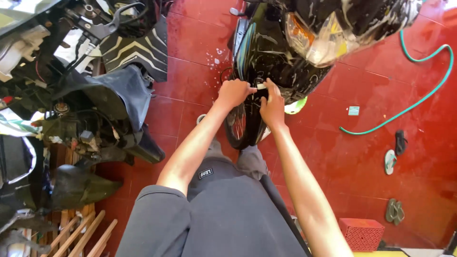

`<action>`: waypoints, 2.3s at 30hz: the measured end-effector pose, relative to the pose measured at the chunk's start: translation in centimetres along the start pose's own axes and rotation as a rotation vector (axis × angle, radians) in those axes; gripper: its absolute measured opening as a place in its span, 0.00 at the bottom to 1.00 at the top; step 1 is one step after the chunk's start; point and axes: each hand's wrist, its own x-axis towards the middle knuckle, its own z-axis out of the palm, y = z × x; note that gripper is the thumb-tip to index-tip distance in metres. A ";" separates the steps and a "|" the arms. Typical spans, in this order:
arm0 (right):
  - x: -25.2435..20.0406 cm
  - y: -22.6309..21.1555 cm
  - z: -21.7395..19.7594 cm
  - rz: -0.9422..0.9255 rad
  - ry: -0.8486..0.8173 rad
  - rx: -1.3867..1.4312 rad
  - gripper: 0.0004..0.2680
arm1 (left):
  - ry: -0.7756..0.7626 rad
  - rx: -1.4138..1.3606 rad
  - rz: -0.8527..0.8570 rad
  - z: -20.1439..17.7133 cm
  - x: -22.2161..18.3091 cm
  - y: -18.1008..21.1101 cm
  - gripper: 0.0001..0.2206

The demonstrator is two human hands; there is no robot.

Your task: The person scrubs the front body panel of a motorcycle with a brush and soapy water. They then use a small tool to clean the crevices and edges of the panel.

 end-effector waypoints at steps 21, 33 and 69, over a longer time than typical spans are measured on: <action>-0.4 -0.1 1.3 0.130 0.102 0.111 0.16 | 0.476 0.225 0.218 8.5 5.9 -3.3 0.13; 1.8 1.1 3.1 0.134 0.269 0.148 0.11 | 0.476 0.150 0.158 6.8 4.7 -2.7 0.08; 2.8 -1.0 1.5 0.198 0.331 0.058 0.06 | 0.316 0.064 0.113 5.6 5.0 -0.8 0.08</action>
